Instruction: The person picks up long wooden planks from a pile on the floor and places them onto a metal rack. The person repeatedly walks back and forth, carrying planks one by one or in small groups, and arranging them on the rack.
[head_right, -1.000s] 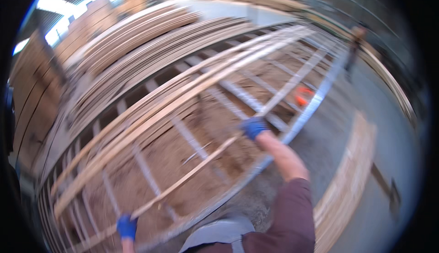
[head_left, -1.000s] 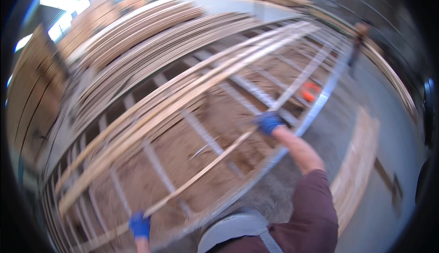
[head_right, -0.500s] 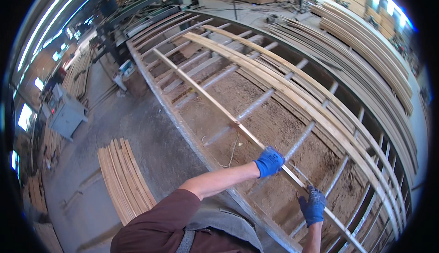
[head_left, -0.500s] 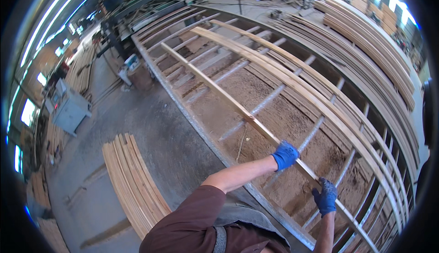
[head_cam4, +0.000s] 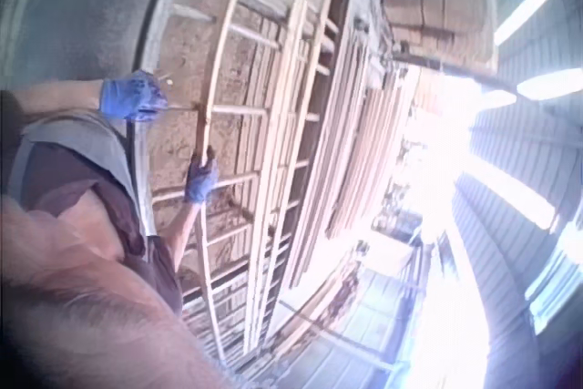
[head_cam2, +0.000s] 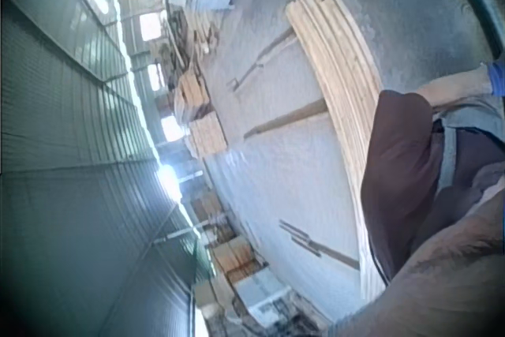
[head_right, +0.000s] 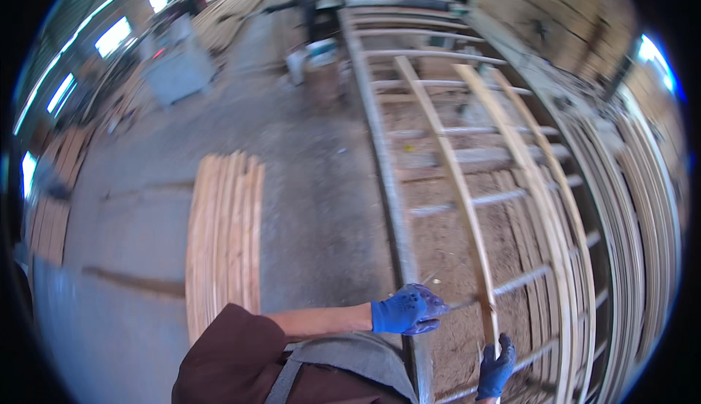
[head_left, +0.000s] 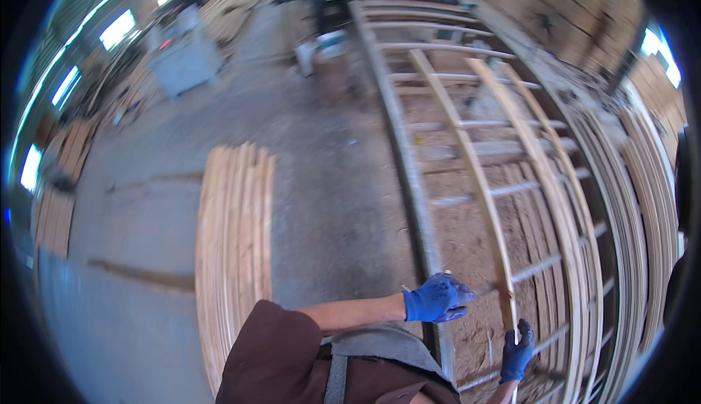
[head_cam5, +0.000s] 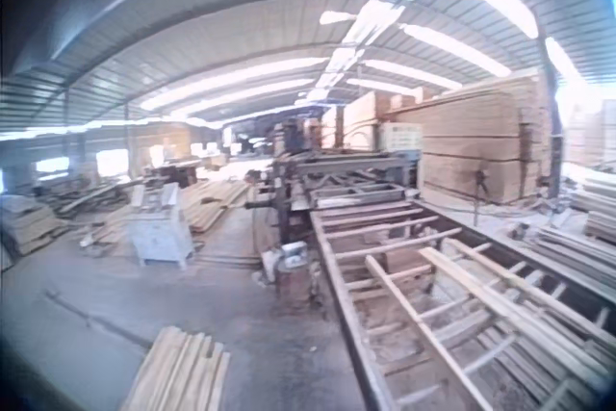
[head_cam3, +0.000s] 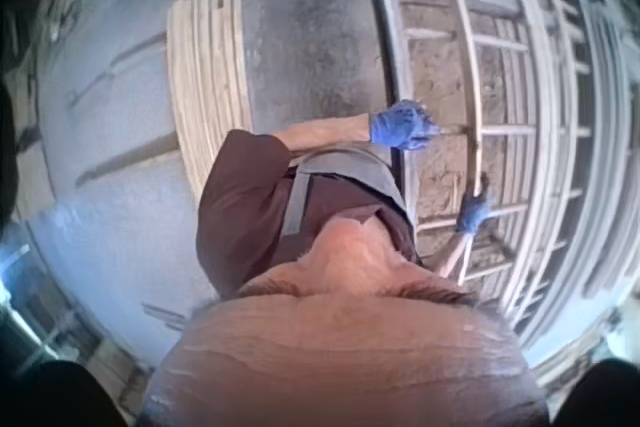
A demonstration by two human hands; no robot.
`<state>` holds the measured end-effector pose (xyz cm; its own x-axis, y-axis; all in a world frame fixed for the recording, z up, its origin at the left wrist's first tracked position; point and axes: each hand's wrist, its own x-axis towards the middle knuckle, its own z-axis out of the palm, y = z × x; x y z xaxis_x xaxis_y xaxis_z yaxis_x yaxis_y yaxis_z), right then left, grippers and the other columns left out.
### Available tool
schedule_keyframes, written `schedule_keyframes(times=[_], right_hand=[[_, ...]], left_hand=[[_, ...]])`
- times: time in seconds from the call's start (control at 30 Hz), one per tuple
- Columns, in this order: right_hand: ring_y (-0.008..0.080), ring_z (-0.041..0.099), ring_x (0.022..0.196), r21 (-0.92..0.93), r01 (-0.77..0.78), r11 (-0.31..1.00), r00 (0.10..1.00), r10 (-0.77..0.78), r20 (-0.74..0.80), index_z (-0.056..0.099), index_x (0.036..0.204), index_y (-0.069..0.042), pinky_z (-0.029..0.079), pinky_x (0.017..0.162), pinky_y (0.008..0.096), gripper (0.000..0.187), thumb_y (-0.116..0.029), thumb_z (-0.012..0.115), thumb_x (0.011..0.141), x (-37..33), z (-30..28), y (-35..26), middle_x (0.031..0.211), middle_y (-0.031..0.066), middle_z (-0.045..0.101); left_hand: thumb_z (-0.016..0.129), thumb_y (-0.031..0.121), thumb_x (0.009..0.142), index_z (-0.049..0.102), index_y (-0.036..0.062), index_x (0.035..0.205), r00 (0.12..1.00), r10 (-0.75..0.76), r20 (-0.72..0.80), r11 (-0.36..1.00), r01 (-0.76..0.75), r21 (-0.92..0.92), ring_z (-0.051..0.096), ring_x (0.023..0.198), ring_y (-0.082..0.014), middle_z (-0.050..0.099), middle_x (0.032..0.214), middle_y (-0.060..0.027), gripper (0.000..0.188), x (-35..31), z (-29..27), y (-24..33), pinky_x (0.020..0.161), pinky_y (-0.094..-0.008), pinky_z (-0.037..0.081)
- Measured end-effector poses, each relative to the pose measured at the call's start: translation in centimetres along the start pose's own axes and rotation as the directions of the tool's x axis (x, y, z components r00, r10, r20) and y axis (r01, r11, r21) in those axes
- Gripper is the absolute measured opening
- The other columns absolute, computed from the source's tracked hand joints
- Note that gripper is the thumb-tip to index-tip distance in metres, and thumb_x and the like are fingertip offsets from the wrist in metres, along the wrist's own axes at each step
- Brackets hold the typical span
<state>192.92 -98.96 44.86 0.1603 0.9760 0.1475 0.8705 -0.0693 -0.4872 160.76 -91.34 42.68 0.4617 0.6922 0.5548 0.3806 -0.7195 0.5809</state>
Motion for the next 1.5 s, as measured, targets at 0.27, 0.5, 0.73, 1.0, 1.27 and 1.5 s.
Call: schedule_keyframes(times=[0.27, 0.5, 0.73, 1.0, 1.27, 1.5], right_hand=[[0.0276, 0.063, 0.1, 0.302, 0.406, 0.862, 0.792, -0.497, 0.355, 0.065, 0.109, -0.003, 0.048, 0.09, 0.0365, 0.027, -0.009, 0.066, 0.083, 14.3, 11.7, -22.8, 0.106, 0.014, 0.067], [0.0277, 0.064, 0.099, 0.495, 0.555, 0.668, 0.442, -0.741, 0.505, 0.066, 0.11, -0.005, 0.049, 0.088, 0.037, 0.028, -0.012, 0.066, 0.083, 24.1, 23.7, -38.5, 0.105, 0.0132, 0.068], [0.0294, 0.064, 0.095, 0.742, 0.604, 0.29, -0.136, -0.88, 0.455, 0.067, 0.108, -0.008, 0.05, 0.084, 0.038, 0.029, -0.017, 0.07, 0.08, 25.4, 36.3, -58.9, 0.103, 0.0121, 0.068], [0.0306, 0.064, 0.096, 0.865, 0.501, 0.023, -0.606, -0.705, 0.369, 0.066, 0.107, -0.009, 0.05, 0.084, 0.0389, 0.031, -0.028, 0.067, 0.082, 23.5, 50.3, -72.5, 0.104, 0.0122, 0.068], [0.0299, 0.064, 0.095, 0.758, 0.634, 0.153, -0.642, -0.443, 0.626, 0.065, 0.107, -0.009, 0.05, 0.085, 0.0388, 0.032, -0.03, 0.065, 0.083, 27.7, 59.6, -83.1, 0.101, 0.0126, 0.068], [0.0316, 0.065, 0.092, 0.839, 0.514, 0.18, -0.766, -0.345, 0.543, 0.067, 0.105, -0.006, 0.051, 0.082, 0.0389, 0.031, -0.027, 0.066, 0.082, 29.5, 70.4, -91.1, 0.098, 0.0134, 0.068]], left_hand=[[0.06, 0.034, 0.084, 0.066, 0.0073, 0.096, 0.875, -0.483, 0.022, 0.875, 0.484, -0.011, 0.064, 0.082, -0.0348, 0.067, 0.087, -0.0169, 0.03, -8.5, -10.2, -9.7, 0.073, -0.0444, 0.05], [0.051, 0.036, 0.087, 0.068, 0.0049, 0.091, 0.402, -0.914, -0.055, 0.401, 0.916, 0.028, 0.064, 0.089, -0.0385, 0.067, 0.093, -0.0207, 0.036, -21.9, -16.0, -19.7, 0.078, -0.0456, 0.05], [0.056, 0.034, 0.094, 0.065, 0.0049, 0.098, -0.675, -0.732, -0.091, -0.052, 0.189, -0.981, 0.066, 0.071, -0.0173, 0.07, 0.088, -0.0089, 0.03, -38.2, -9.8, -16.0, 0.056, -0.0322, 0.049], [0.046, 0.046, 0.095, 0.061, 0.0129, 0.11, -0.591, -0.569, 0.572, -0.317, -0.484, -0.815, 0.068, 0.078, -0.0199, 0.072, 0.094, -0.0061, 0.039, -32.1, -2.0, -18.9, 0.066, -0.0384, 0.046], [0.055, 0.037, 0.095, 0.064, 0.0085, 0.105, -0.668, -0.728, 0.151, 0.153, -0.374, -0.915, 0.066, 0.078, -0.0159, 0.07, 0.095, -0.0055, 0.032, -32.5, -22.7, -33.8, 0.063, -0.0282, 0.047], [0.054, 0.031, 0.096, 0.062, 0.0064, 0.114, -0.847, -0.531, -0.02, 0.55, -0.326, -0.769, 0.067, 0.083, -0.018, 0.069, 0.102, -0.0112, 0.032, -32.5, -36.3, -39.7, 0.065, -0.0269, 0.05]])
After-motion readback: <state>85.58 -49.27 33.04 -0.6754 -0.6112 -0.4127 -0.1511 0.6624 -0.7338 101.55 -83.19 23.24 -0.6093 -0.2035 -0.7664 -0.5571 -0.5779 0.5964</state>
